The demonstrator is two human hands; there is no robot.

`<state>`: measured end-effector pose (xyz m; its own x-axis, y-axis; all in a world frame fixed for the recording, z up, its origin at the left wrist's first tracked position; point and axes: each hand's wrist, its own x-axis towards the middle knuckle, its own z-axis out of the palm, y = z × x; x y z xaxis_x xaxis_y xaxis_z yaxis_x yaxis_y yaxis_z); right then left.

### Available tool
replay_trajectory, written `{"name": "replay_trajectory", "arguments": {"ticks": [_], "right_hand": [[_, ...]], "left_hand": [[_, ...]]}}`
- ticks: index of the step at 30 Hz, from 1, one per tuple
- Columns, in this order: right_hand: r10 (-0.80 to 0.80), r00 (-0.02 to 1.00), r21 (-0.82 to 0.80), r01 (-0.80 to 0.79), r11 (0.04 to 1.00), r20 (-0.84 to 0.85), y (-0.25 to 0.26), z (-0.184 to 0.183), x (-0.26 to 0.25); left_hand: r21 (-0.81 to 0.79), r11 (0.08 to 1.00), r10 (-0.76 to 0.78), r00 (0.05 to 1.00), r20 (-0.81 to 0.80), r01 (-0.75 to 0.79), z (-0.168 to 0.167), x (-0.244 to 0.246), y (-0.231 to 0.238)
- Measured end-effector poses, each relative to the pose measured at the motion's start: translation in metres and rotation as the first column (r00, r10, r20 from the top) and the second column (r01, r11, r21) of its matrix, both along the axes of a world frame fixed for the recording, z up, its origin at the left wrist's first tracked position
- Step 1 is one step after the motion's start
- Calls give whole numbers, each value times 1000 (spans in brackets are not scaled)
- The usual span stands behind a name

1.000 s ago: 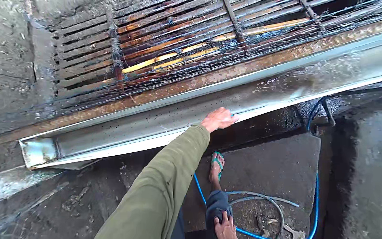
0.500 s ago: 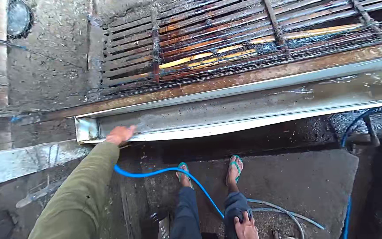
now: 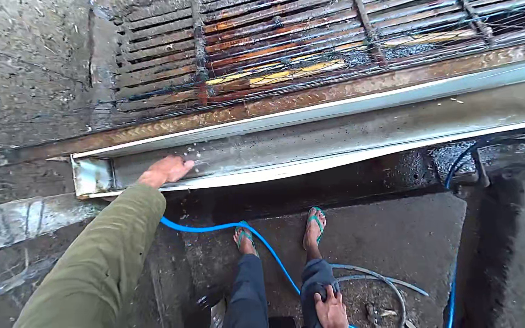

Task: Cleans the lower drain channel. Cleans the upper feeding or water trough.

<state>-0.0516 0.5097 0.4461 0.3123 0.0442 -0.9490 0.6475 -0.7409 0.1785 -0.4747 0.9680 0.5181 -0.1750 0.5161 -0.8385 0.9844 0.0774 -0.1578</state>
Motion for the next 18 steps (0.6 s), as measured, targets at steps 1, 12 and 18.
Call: {"name": "replay_trajectory", "arguments": {"ticks": [1,12,18], "right_hand": [[-6,1000,0,6,1000,-1,-1,-1,0],[-99,995,-11,99,995,-25,-16,-3,-4],[-147,989,-25,146,989,-31,-21,-5,-7]], "left_hand": [[-6,998,-58,998,25,58,0,8,0],[240,959,85,962,260,-150,-15,65,7],[43,979,-205,932,298,201,-17,153,8]]}}
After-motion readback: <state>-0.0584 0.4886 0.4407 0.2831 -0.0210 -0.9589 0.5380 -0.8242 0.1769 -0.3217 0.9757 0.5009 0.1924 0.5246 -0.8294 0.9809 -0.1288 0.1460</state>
